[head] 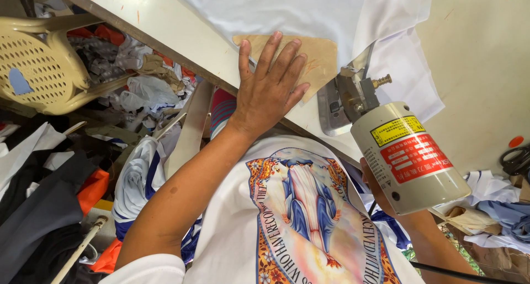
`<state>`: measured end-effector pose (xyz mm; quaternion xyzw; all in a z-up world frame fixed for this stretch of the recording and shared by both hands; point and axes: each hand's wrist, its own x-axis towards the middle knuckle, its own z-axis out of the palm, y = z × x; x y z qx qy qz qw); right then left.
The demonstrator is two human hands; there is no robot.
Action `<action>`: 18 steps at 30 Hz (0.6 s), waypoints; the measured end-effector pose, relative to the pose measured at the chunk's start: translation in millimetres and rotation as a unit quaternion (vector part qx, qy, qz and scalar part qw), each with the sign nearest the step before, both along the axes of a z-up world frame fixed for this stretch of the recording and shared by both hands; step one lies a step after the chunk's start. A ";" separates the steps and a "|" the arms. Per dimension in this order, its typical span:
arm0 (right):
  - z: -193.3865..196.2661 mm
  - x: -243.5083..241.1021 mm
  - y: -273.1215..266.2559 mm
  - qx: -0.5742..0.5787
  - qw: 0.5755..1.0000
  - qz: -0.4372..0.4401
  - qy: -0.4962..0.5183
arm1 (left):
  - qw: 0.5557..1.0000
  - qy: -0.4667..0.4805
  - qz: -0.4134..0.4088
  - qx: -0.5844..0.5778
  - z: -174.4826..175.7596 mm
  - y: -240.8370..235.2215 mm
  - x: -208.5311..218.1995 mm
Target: Aligning a cardboard template on fabric pieces, cutting them with a handheld electric cutter, and folding the resulting pieces on a large work table.
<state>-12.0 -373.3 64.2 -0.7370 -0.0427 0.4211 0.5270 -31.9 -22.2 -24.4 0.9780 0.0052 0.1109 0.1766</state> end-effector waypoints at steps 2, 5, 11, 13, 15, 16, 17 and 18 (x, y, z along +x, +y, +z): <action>-5.4 -3.5 -4.4 0.044 0.996 -0.051 0.052 | 1.000 0.001 0.001 0.005 -0.1 0.1 -0.1; -9.6 -8.1 -9.8 0.028 0.997 -0.061 0.043 | 1.000 -0.001 0.004 0.007 0.8 0.0 0.0; 7.0 1.9 19.1 -0.045 0.995 0.036 -0.079 | 1.000 0.003 -0.001 -0.007 0.6 0.6 0.4; 9.4 3.0 22.9 -0.067 0.993 0.045 -0.084 | 1.000 0.002 0.000 -0.007 -0.8 0.6 0.5; 11.1 3.5 26.3 -0.090 0.991 0.054 -0.088 | 1.000 0.001 0.000 -0.007 -1.5 0.3 0.3; 11.6 3.6 27.9 -0.100 0.989 0.053 -0.098 | 1.000 0.001 0.001 -0.006 -1.5 0.2 0.2; 11.6 4.1 29.9 -0.108 0.987 0.052 -0.109 | 1.000 0.000 0.001 -0.004 -1.6 0.7 0.6; 9.7 4.4 30.2 -0.109 0.987 0.052 -0.110 | 1.000 0.000 0.002 -0.005 -1.7 0.8 0.7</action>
